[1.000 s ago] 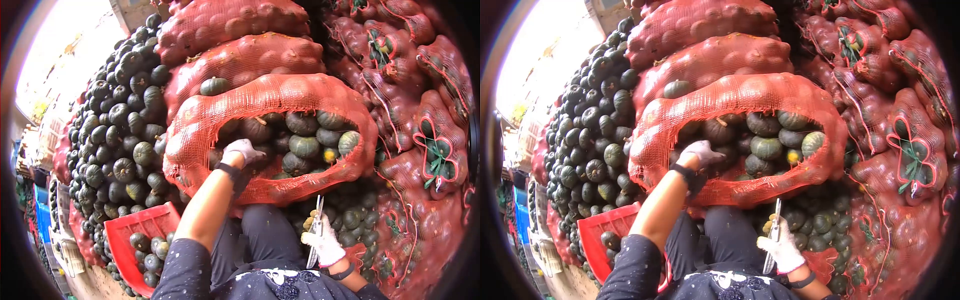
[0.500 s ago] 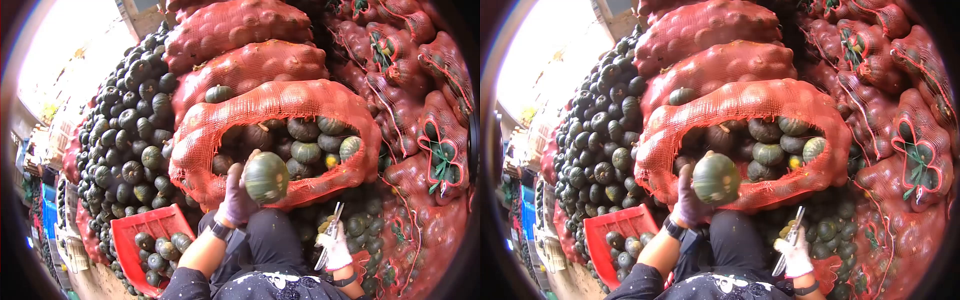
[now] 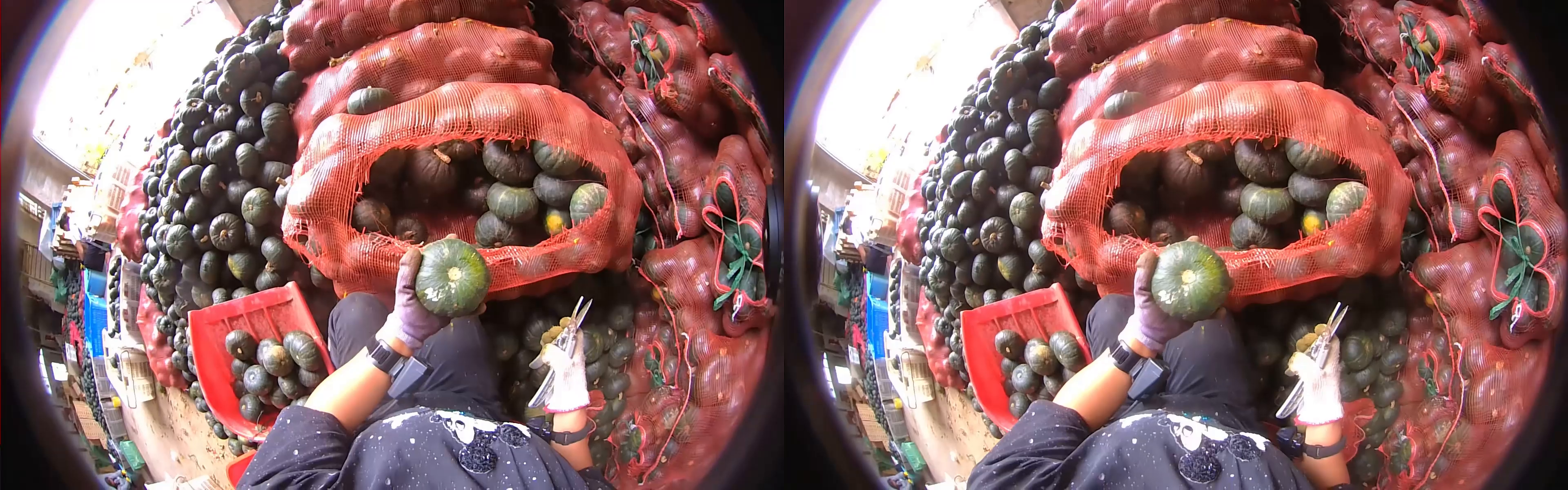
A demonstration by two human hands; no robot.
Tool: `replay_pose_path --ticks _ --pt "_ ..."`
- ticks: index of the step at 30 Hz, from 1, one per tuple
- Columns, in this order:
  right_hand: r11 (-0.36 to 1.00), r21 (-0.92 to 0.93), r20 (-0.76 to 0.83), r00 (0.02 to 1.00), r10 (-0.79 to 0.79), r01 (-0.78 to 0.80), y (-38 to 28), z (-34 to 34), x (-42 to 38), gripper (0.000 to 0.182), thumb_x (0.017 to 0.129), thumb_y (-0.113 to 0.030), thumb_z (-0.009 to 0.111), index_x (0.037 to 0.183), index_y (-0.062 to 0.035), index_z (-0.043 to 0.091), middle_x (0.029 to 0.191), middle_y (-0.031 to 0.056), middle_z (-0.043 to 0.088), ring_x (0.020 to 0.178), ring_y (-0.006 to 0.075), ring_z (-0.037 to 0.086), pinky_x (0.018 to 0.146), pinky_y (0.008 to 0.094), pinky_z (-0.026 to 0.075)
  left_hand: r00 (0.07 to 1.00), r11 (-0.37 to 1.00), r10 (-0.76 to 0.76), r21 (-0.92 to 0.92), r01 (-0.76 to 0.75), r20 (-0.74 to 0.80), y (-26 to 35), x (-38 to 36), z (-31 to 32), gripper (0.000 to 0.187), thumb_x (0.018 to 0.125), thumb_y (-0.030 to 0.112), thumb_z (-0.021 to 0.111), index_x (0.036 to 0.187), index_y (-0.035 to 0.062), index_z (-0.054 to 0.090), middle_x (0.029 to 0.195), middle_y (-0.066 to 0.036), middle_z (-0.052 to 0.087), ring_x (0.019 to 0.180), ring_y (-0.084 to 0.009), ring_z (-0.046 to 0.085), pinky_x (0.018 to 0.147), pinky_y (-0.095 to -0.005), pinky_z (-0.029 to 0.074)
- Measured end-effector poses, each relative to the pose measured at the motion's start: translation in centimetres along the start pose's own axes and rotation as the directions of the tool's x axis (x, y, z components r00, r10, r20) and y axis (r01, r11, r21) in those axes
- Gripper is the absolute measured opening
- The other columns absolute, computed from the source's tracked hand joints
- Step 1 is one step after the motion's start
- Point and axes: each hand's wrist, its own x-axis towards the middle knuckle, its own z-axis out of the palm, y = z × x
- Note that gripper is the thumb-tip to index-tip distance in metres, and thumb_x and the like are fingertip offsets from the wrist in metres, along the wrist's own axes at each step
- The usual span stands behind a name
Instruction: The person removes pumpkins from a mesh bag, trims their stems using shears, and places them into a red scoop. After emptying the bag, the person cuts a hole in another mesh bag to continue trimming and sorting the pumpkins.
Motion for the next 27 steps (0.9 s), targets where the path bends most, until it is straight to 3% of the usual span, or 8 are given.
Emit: replay_pose_path --ticks 7,14,16,18,20,23,25,27 --pt "1.0 -0.02 -0.013 1.0 0.0 0.0 0.7 -0.6 0.2 0.057 0.081 -0.001 0.064 0.135 -0.0091 0.046 0.107 0.0041 0.056 0.084 0.0136 0.058 0.073 0.0271 0.054 0.972 0.871 -0.197 -0.432 0.233 0.126 -0.7 -1.5 -1.4 0.082 0.087 0.074 0.053 0.15 0.0214 0.042 0.143 -0.02 0.051 0.124 -0.0446 0.055 0.09 -0.0603 0.054" --pt "1.0 0.014 0.13 0.991 -0.011 0.009 1.9 -1.5 1.6 0.057 0.085 -0.001 0.06 0.14 -0.0082 0.045 0.109 0.0037 0.056 0.094 0.0143 0.058 0.084 0.029 0.053 0.896 0.865 0.343 0.468 -0.183 -0.283 4.0 -12.8 -1.1 0.057 0.095 0.024 0.06 0.147 0.0071 0.043 0.13 -0.01 0.058 0.116 -0.0218 0.06 0.103 -0.0377 0.047" --pt "1.0 0.003 0.139 0.99 0.001 -0.002 4.7 -3.6 5.0 0.057 0.085 -0.001 0.057 0.141 -0.0062 0.043 0.111 0.0044 0.055 0.096 0.0155 0.058 0.089 0.0298 0.052 0.72 0.59 0.662 0.738 -0.328 -0.21 6.9 -15.8 -8.9 0.056 0.093 0.033 0.062 0.143 0.0108 0.046 0.134 -0.01 0.056 0.121 -0.0233 0.057 0.099 -0.0384 0.05" --pt "1.0 0.007 0.132 0.991 -0.021 0.02 1.8 -0.2 3.2 0.059 0.083 -0.001 0.057 0.14 -0.0064 0.044 0.111 0.0043 0.055 0.096 0.0147 0.057 0.09 0.0302 0.052 0.524 0.713 0.697 0.548 -0.438 -0.489 9.6 -20.6 -13.1 0.049 0.094 0.034 0.059 0.137 0.0117 0.051 0.132 -0.01 0.057 0.117 -0.0232 0.059 0.096 -0.0386 0.052" --pt "1.0 0.003 0.155 0.988 0.007 -0.007 0.5 1.2 2.7 0.06 0.082 -0.001 0.059 0.139 -0.0079 0.045 0.11 0.0041 0.056 0.095 0.0146 0.058 0.083 0.0293 0.054 0.133 0.405 0.912 0.804 -0.435 -0.387 13.3 -25.5 -23.8 0.048 0.095 0.04 0.058 0.134 0.0118 0.054 0.122 -0.011 0.063 0.105 -0.0241 0.066 0.093 -0.0416 0.054" --pt "0.999 -0.041 0.124 0.992 0.017 -0.012 1.0 1.7 3.7 0.063 0.077 0.002 0.062 0.136 -0.0108 0.047 0.108 0.0029 0.056 0.094 0.0142 0.058 0.072 0.0281 0.054 -0.231 0.408 0.833 0.839 -0.361 -0.504 16.5 -25.4 -20.4 0.035 0.097 0.027 0.059 0.127 0.0099 0.058 0.108 -0.008 0.065 0.091 -0.0193 0.066 0.077 -0.0347 0.054" --pt "0.998 -0.024 0.087 0.994 0.068 -0.066 0.4 2.7 3.3 0.065 0.074 0.006 0.062 0.135 -0.0117 0.047 0.107 0.0026 0.056 0.094 0.0144 0.058 0.069 0.0282 0.054 -0.066 0.293 0.942 0.903 -0.314 -0.328 16.9 -19.9 -12.5 0.027 0.098 0.019 0.059 0.123 0.0086 0.06 0.099 -0.005 0.067 0.082 -0.0162 0.065 0.066 -0.0301 0.054" --pt "0.997 -0.037 0.064 0.995 0.074 -0.072 1.8 2.2 4.1 0.066 0.074 0.008 0.062 0.135 -0.0118 0.047 0.107 0.003 0.057 0.093 0.0148 0.059 0.068 0.0282 0.055 0.323 -0.18 0.915 0.961 -0.208 0.241 15.7 -11.7 -4.1 0.025 0.098 0.009 0.058 0.121 0.0031 0.065 0.116 -0.009 0.066 0.107 -0.0197 0.062 0.09 -0.0307 0.051"
